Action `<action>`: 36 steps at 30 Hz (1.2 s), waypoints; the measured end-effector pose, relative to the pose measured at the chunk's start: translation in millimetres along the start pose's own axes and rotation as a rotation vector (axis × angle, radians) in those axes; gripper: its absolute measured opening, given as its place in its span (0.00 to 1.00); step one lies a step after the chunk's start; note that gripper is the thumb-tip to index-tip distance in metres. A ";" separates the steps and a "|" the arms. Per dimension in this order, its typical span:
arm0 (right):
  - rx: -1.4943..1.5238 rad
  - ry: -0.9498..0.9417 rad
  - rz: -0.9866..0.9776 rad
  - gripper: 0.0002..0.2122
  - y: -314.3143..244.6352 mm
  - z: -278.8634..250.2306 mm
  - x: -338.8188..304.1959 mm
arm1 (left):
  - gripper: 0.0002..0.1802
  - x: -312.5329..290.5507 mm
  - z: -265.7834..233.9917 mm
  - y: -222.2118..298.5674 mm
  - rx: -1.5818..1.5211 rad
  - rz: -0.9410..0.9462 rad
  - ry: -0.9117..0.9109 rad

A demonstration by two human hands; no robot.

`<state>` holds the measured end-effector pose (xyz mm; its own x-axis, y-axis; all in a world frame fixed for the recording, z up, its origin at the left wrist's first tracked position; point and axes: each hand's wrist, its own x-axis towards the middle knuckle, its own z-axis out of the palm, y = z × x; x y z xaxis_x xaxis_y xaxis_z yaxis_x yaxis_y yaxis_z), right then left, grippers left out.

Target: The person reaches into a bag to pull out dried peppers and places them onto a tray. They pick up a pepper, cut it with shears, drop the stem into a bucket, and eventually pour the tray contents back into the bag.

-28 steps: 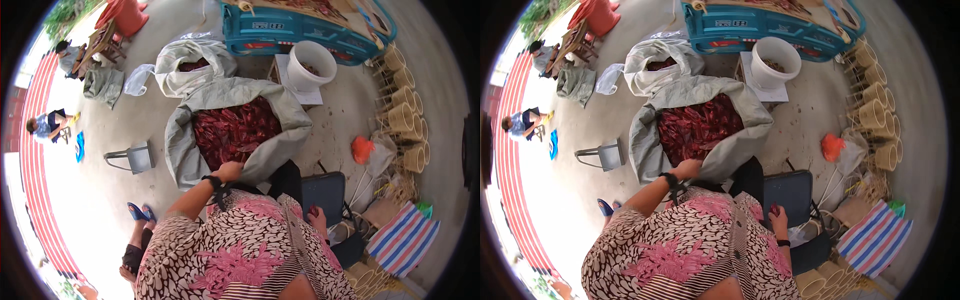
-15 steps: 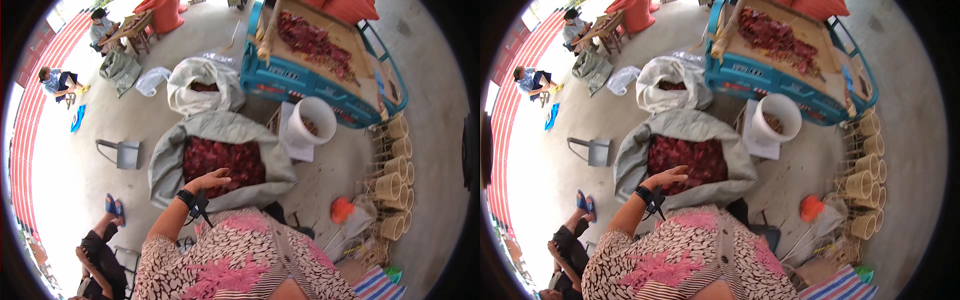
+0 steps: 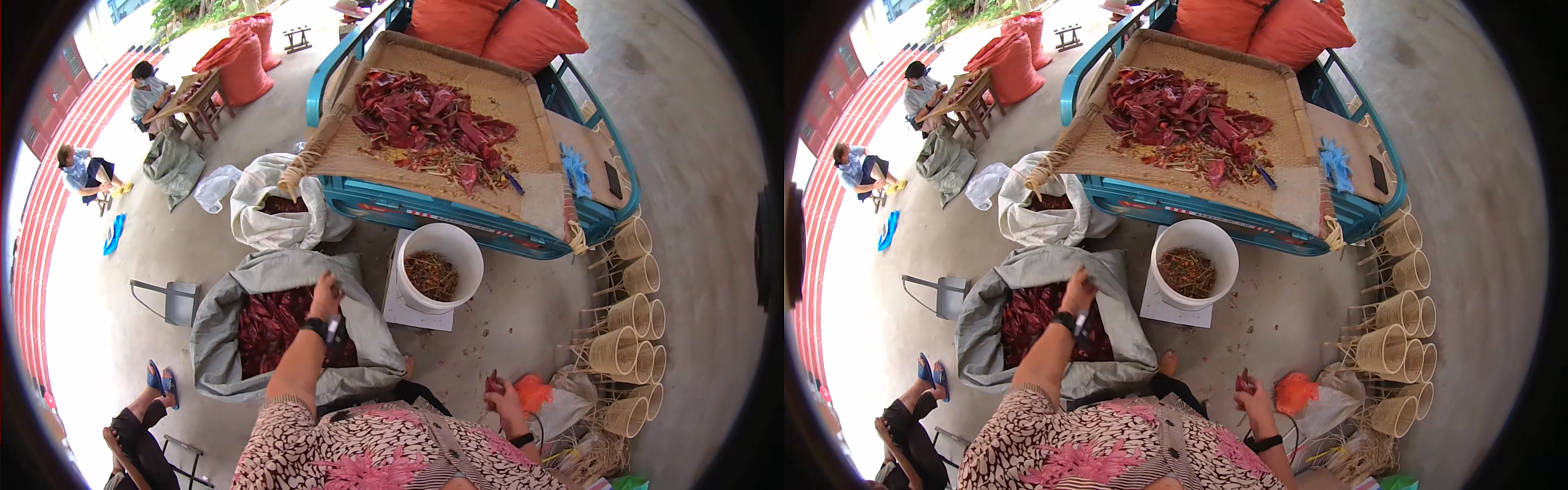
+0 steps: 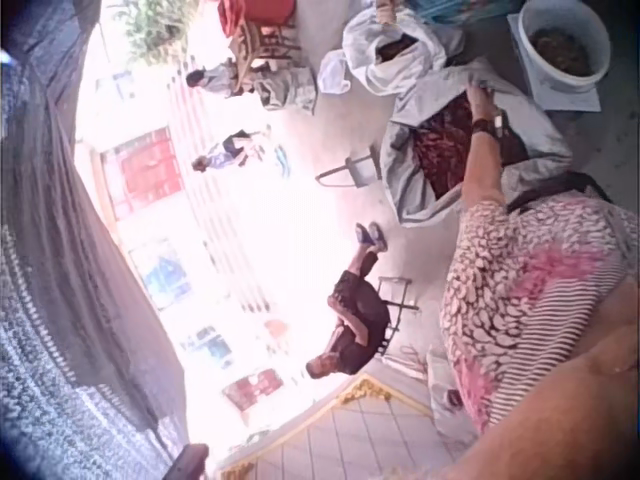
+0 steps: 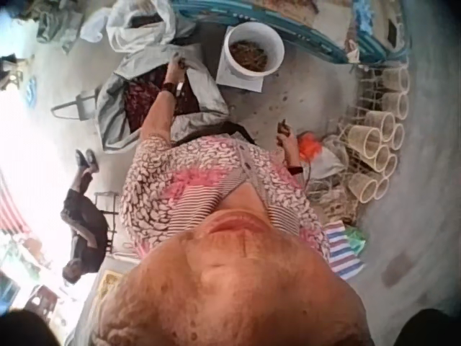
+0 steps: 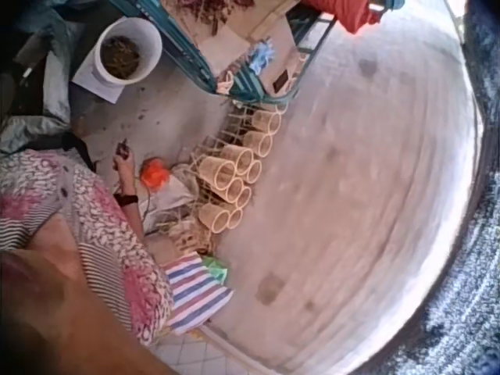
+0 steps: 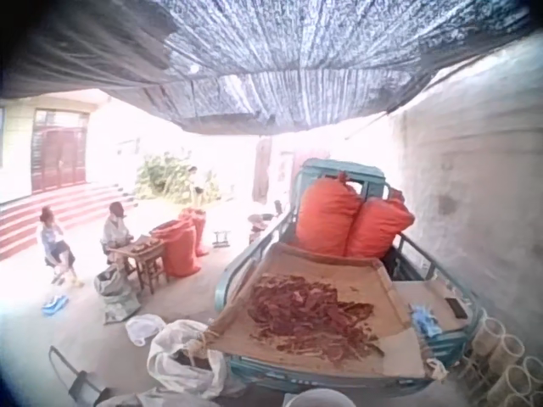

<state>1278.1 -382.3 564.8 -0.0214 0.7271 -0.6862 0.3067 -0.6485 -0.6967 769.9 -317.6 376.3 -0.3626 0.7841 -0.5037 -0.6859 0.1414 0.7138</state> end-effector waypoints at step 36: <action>0.026 0.330 -1.192 0.08 -329.4 112.6 148.7 | 0.15 -228.0 47.1 15.5 0.826 0.504 0.187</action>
<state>1066.7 -85.9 668.7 -0.0318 0.8863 0.4620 0.2410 0.4554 -0.8570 871.6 -465.8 525.1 -0.6340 0.7706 -0.0652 0.2072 0.2505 0.9457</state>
